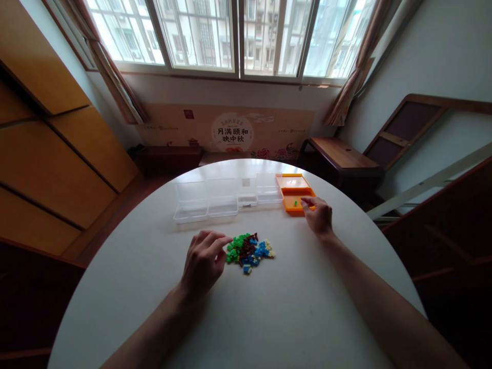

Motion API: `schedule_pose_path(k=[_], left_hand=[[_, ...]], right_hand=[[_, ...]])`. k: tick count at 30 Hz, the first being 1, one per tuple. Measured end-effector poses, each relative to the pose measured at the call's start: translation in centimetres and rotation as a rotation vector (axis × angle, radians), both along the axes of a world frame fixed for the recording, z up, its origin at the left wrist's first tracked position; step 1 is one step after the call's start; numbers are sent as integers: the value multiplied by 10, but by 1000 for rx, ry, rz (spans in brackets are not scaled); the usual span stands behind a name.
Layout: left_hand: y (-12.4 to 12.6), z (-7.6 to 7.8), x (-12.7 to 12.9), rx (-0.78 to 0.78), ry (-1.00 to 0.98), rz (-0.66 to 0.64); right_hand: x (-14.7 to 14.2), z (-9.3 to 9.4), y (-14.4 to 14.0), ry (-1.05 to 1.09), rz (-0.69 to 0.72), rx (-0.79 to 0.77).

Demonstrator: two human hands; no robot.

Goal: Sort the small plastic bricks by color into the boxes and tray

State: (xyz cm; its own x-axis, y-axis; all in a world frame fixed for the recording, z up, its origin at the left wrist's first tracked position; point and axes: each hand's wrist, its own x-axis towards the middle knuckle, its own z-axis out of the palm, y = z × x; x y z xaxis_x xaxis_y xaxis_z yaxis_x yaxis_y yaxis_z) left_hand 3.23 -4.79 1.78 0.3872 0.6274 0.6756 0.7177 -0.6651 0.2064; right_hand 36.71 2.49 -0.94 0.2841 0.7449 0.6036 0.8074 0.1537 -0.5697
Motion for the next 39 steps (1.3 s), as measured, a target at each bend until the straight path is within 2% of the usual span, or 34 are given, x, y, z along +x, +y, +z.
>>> schedule_pose_path(k=[4,7,13,20,30,33,37,39], left_hand=[[3,0,-4,-138,9,56],[3,1,-7,-227,59,48],[3,2,-7,-299,116,26],[8,-1,-7,-201,61,26],[10,0,-4,-209,14,-14],[6,4,0,-147,-63,-58],[-3,11,7,-1,-94,-145],[-8,14,10,63,-77,-182]], right_hand=[[-14,2,-8,-15,86,23],[-25,3,-15,-58,136,49],[-42,7,-27,-128,253,51],[-55,12,-37,-196,350,57],[-78,23,-50,-101,524,48],[-95,29,-63,12,656,-54],[-118,37,-82,168,922,-317],[-125,41,-88,171,971,-349]])
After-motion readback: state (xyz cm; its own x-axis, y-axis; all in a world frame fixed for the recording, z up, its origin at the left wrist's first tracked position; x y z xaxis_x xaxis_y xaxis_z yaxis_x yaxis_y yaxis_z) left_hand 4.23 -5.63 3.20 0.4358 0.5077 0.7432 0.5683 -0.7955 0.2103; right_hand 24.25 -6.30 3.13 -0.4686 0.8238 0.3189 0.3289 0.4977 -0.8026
